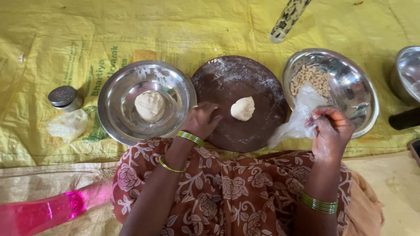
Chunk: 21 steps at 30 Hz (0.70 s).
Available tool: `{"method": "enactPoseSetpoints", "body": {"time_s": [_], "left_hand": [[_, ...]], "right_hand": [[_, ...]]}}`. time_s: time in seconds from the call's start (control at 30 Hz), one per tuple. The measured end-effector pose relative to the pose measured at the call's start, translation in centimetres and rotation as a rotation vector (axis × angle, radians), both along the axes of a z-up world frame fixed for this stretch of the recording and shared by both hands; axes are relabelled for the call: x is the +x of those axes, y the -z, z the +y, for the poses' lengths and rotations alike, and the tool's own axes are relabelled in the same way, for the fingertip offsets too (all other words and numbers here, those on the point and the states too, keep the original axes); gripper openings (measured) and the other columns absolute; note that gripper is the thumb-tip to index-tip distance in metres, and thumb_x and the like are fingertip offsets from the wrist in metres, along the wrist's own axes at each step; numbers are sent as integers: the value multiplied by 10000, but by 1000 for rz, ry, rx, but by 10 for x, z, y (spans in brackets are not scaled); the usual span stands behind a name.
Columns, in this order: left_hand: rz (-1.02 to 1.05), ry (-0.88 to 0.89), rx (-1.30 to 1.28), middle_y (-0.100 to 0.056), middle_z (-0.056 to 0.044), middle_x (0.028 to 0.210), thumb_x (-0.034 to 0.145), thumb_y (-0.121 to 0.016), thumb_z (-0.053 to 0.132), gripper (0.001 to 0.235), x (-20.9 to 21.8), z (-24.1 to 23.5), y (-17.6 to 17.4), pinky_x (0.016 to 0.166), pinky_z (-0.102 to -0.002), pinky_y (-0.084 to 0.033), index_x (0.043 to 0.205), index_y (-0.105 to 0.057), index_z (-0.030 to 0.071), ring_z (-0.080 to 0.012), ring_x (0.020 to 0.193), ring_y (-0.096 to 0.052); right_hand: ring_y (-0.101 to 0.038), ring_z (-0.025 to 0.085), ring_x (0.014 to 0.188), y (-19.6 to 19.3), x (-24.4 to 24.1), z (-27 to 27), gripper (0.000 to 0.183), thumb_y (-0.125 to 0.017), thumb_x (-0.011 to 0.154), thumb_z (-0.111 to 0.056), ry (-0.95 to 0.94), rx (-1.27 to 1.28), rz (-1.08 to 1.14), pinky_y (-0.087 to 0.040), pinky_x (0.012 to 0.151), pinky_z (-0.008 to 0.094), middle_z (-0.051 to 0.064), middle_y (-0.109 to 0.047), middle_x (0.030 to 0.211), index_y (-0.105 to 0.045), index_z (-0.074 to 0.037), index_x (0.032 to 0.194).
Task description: The person kneads a small piece of dough on a wooden board, then rolls it into a long cylindrical shape using both hands. The person continues to elongate and smooth the dough by hand.
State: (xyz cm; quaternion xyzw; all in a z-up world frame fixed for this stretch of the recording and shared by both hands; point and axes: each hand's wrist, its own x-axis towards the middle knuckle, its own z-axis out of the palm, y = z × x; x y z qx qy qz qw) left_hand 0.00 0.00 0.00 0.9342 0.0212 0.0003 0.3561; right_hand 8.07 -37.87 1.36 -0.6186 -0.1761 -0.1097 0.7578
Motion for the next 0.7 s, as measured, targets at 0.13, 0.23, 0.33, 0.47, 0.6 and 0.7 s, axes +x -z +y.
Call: {"method": "enactPoseSetpoints", "body": {"time_s": [0.13, 0.23, 0.33, 0.47, 0.6, 0.7], "left_hand": [[-547, 155, -321, -693, -134, 1386, 910, -842, 247, 555, -7, -4, -18, 1127, -411, -536, 1393, -619, 89, -275, 1298, -661], [-789, 234, -477, -625, -217, 1381, 816, -865, 216, 710, -12, -5, -34, 1090, -466, -479, 1408, -550, -17, -371, 1293, -591], [-749, 301, -563, -627, -226, 1286, 763, -870, 267, 721, -14, -2, -42, 1004, -437, -503, 1341, -565, -37, -352, 1181, -610], [-352, 337, -495, -770, -131, 1016, 803, -906, 273, 449, -14, 26, -32, 864, -364, -590, 1135, -754, 11, -218, 938, -736], [-170, 269, -1211, -771, -107, 1046, 957, -800, 154, 302, -9, 35, -7, 837, -322, -570, 1186, -742, -34, -158, 925, -691], [-396, 61, -1624, -760, -91, 1089, 990, -722, 48, 212, 1, 53, -2, 910, -314, -580, 1198, -727, 12, -161, 980, -713]], "right_hand": [[-628, 126, 713, -27, -26, 56, 193, -598, 962, 90, -185, -316, 172, -537, 609, 258, 118, -736, 1094, -727, -9, 1066], [-632, 102, 722, -34, -34, 102, 204, -601, 916, 94, -490, -492, 142, -539, 629, 243, 88, -711, 1042, -740, 3, 1034], [-643, 98, 719, -37, -33, 144, 221, -616, 885, 92, -665, -546, 140, -550, 631, 245, 93, -738, 976, -748, 0, 1037], [-613, 113, 710, -52, -10, 170, 212, -593, 903, 103, -627, -389, 243, -517, 615, 245, 131, -741, 1004, -747, 17, 1020], [-668, 124, 802, -66, 27, 195, 133, -594, 1016, 72, -682, 59, 430, -533, 694, 224, 145, -738, 1012, -699, 32, 1087], [-713, 164, 796, -55, 36, 220, 236, -606, 958, -32, -806, 100, 587, -570, 624, 263, 146, -742, 1036, -709, 16, 1165]]}}
